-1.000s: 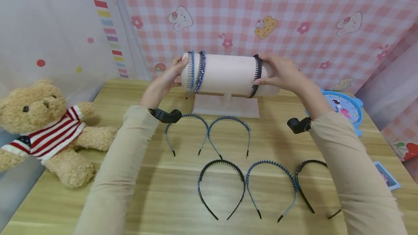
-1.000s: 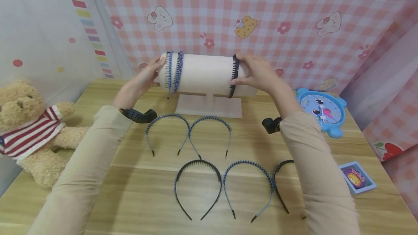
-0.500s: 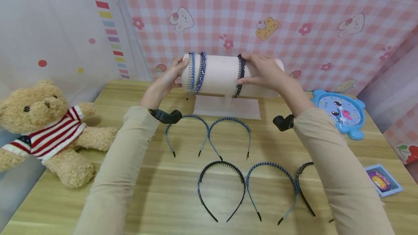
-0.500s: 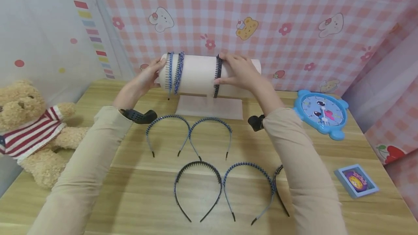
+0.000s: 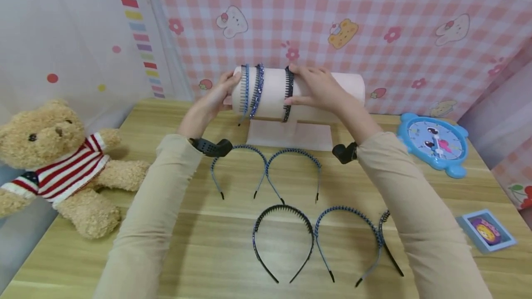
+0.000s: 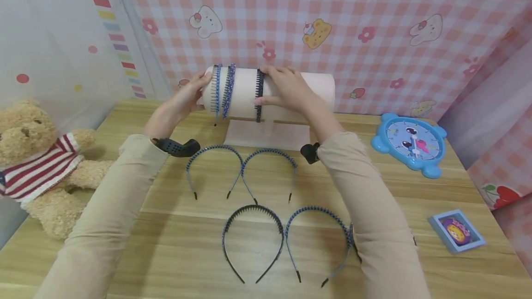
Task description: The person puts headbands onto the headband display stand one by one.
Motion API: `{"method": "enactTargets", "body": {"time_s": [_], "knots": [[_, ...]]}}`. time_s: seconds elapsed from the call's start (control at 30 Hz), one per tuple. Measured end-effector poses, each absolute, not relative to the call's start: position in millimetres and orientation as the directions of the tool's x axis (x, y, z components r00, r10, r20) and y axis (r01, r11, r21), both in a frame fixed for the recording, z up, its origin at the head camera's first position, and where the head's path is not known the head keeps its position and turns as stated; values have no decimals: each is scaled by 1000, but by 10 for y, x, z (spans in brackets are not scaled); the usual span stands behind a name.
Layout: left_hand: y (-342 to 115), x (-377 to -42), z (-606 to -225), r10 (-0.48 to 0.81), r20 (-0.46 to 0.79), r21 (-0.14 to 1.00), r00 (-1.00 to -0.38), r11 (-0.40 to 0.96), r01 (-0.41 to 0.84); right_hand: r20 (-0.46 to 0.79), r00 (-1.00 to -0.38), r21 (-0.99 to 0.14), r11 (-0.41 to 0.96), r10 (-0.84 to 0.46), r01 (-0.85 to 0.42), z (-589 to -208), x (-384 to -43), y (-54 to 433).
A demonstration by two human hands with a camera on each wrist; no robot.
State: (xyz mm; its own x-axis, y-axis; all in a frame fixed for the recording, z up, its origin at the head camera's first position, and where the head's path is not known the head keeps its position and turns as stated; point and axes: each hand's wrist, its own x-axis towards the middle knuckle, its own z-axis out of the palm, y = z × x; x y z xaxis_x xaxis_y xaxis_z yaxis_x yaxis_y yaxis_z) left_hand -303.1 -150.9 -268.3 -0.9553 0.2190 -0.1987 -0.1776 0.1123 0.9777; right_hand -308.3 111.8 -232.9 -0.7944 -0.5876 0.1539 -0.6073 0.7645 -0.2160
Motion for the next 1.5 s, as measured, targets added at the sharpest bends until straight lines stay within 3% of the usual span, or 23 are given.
{"method": "enactTargets", "body": {"time_s": [0.8, 0.97, 1.17, 1.3, 1.5], "knots": [[-1523, -2994, -2663, 210, -195, 976, -958, 137, -169, 158, -763, -197, 738, -626, -646, -2336, -3122, 716], [-1514, -2995, -2664, 217, -192, 977, -957, 135, -165, 152, -766, -241, 728, -624, -641, -2333, -3116, 747], [-1492, -3018, -2658, 208, -213, 974, -955, 123, -190, 163, -806, -328, 739, -568, -588, -2305, -3111, 1018], [-1501, -3038, -2654, 202, -219, 973, -955, 124, -197, 171, -857, -350, 783, -486, -514, -2287, -3119, 1371], [-1527, -3057, -2648, 204, -196, 977, -959, 120, -174, 232, -885, -440, 768, -403, -465, -2439, -3086, 1929]]}}
